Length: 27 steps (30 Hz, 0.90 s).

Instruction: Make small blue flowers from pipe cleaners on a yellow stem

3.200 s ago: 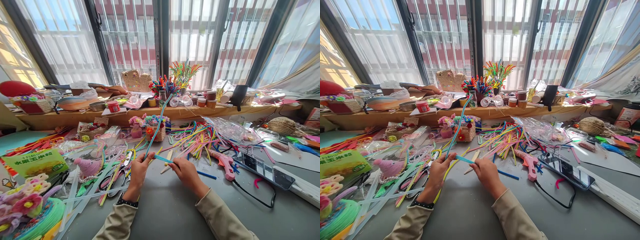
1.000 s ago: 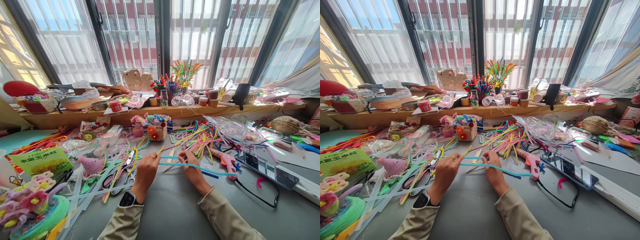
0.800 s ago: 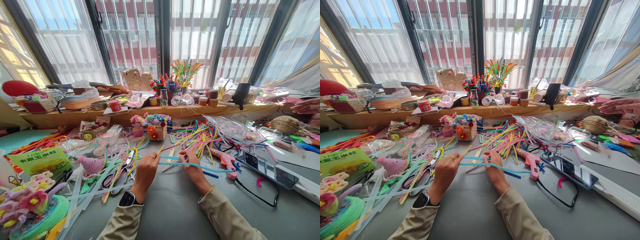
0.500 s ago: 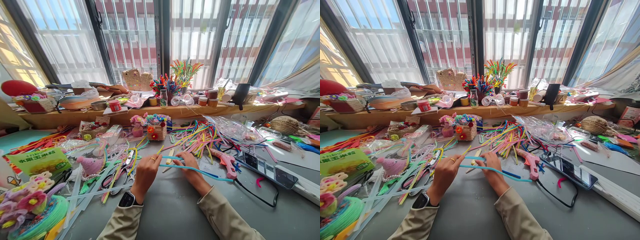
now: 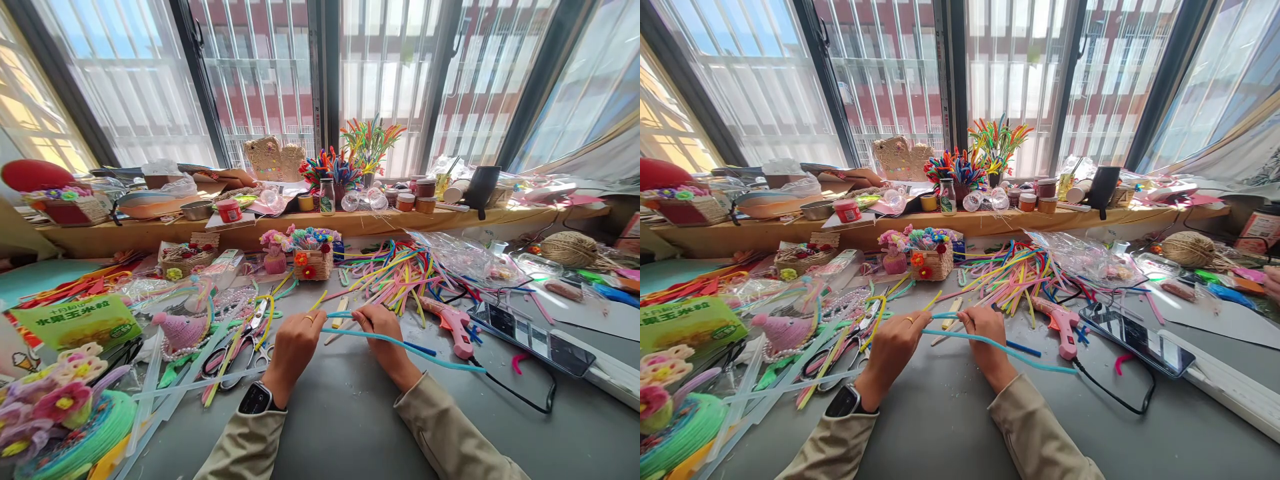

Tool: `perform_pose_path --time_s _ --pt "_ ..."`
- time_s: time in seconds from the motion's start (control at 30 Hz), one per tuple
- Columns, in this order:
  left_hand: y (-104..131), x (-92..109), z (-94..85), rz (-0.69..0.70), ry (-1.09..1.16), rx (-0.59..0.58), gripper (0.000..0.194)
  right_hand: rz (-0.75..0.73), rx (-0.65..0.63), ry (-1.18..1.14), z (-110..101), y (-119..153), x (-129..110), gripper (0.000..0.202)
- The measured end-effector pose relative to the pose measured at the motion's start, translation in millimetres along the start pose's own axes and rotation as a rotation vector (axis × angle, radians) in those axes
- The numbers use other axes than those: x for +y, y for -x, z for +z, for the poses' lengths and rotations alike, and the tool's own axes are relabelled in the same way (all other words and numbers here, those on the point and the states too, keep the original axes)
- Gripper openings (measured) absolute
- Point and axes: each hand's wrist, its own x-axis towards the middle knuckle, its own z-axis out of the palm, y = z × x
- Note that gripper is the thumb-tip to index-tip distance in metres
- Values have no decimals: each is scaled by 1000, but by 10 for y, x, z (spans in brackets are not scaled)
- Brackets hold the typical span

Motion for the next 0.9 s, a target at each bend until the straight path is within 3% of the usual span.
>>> perform_pose_path --time_s 0.47,0.9 --pt "-7 2 14 -9 -10 -116 15 -34 19 78 12 7 1 22" --pt "-6 -5 20 5 -1 -130 16 -85 3 146 -2 22 -42 22"
